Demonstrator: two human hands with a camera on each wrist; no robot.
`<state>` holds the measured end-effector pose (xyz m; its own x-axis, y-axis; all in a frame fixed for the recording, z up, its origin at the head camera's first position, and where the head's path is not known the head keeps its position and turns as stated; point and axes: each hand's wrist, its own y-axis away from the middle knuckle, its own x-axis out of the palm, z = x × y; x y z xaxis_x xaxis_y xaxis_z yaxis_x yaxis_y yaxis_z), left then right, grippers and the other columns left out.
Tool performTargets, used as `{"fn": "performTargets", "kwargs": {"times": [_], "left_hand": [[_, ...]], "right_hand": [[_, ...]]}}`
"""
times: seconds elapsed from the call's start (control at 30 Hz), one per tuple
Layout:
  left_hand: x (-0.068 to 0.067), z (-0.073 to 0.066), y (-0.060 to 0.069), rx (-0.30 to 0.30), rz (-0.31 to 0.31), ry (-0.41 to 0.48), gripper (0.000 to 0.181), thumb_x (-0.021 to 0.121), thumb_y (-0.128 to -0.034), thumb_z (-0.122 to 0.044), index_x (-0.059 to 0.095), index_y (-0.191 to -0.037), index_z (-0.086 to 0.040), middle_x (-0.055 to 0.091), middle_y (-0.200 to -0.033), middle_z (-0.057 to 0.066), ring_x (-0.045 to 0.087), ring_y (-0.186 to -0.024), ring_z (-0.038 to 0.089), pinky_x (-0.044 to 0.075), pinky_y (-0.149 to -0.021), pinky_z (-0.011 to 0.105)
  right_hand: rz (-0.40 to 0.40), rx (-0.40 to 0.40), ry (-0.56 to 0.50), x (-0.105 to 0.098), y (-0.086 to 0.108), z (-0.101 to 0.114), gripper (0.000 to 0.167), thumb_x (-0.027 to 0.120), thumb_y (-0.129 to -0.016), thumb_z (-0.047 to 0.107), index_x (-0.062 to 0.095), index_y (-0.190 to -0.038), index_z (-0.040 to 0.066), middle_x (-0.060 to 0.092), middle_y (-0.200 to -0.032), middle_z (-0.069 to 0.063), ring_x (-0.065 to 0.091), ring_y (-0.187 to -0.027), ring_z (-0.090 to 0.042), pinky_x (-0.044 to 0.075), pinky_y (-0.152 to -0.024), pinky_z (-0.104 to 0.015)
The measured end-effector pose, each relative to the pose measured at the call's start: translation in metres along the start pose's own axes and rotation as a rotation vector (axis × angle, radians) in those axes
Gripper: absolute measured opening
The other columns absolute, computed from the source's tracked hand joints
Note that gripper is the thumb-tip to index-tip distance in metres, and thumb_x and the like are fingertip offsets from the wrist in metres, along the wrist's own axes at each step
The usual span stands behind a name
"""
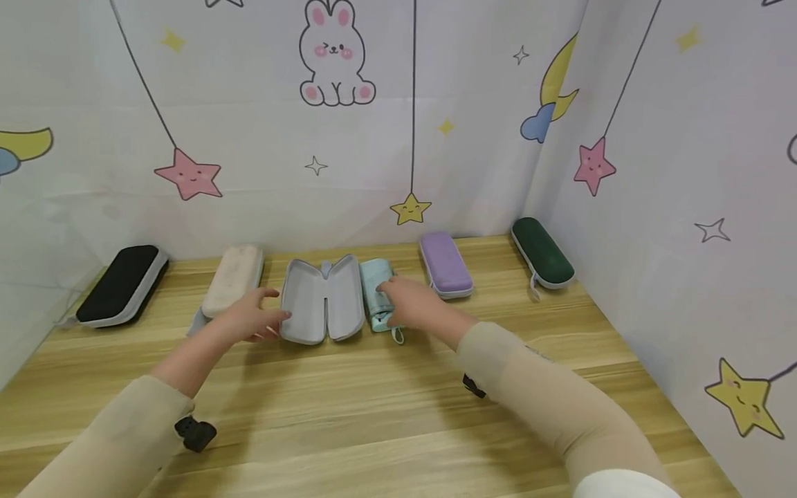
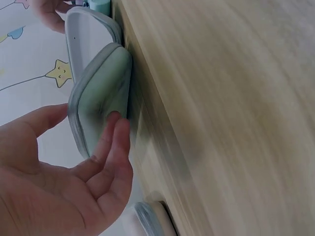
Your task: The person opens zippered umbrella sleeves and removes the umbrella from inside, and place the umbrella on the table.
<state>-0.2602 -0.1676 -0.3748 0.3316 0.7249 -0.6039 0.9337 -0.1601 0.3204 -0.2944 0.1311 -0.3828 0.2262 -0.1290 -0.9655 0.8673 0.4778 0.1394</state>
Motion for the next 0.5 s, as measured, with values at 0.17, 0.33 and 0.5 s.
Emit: {"fn": "performTargets", "kwargs": {"times": [0.17, 0.33, 0.5], "left_hand": [[0.004, 0.001, 0.003, -0.051, 0.032, 0.008, 0.079, 0.059, -0.0947, -0.028, 0.016, -0.15, 0.009, 0.066, -0.098, 0.017, 0.066, -0.081, 0.024, 0.054, -0.068, 0.036], [0.009, 0.002, -0.003, -0.071, 0.047, 0.154, 0.073, 0.054, -0.0972, -0.017, 0.012, -0.151, 0.009, 0.063, -0.102, 0.026, 0.069, -0.074, 0.023, 0.055, -0.063, 0.031], [0.011, 0.002, -0.011, -0.072, 0.043, 0.271, 0.065, 0.046, -0.1008, -0.011, 0.01, -0.151, 0.008, 0.054, -0.121, 0.037, 0.07, -0.067, 0.021, 0.055, -0.058, 0.026]], "right_hand": [[-0.005, -0.079, 0.014, 0.003, 0.001, -0.005, 0.058, 0.08, -0.083, 0.021, 0.057, -0.134, 0.008, 0.051, -0.14, -0.012, 0.048, -0.128, -0.028, 0.04, -0.104, -0.041], [0.006, -0.109, 0.006, 0.002, -0.001, -0.004, 0.055, 0.078, -0.085, 0.021, 0.058, -0.134, 0.006, 0.052, -0.139, -0.014, 0.047, -0.129, -0.029, 0.038, -0.105, -0.041], [0.005, -0.12, 0.014, 0.002, -0.006, -0.002, 0.054, 0.076, -0.086, 0.022, 0.057, -0.134, 0.005, 0.052, -0.138, -0.015, 0.047, -0.128, -0.03, 0.038, -0.105, -0.042]]}}
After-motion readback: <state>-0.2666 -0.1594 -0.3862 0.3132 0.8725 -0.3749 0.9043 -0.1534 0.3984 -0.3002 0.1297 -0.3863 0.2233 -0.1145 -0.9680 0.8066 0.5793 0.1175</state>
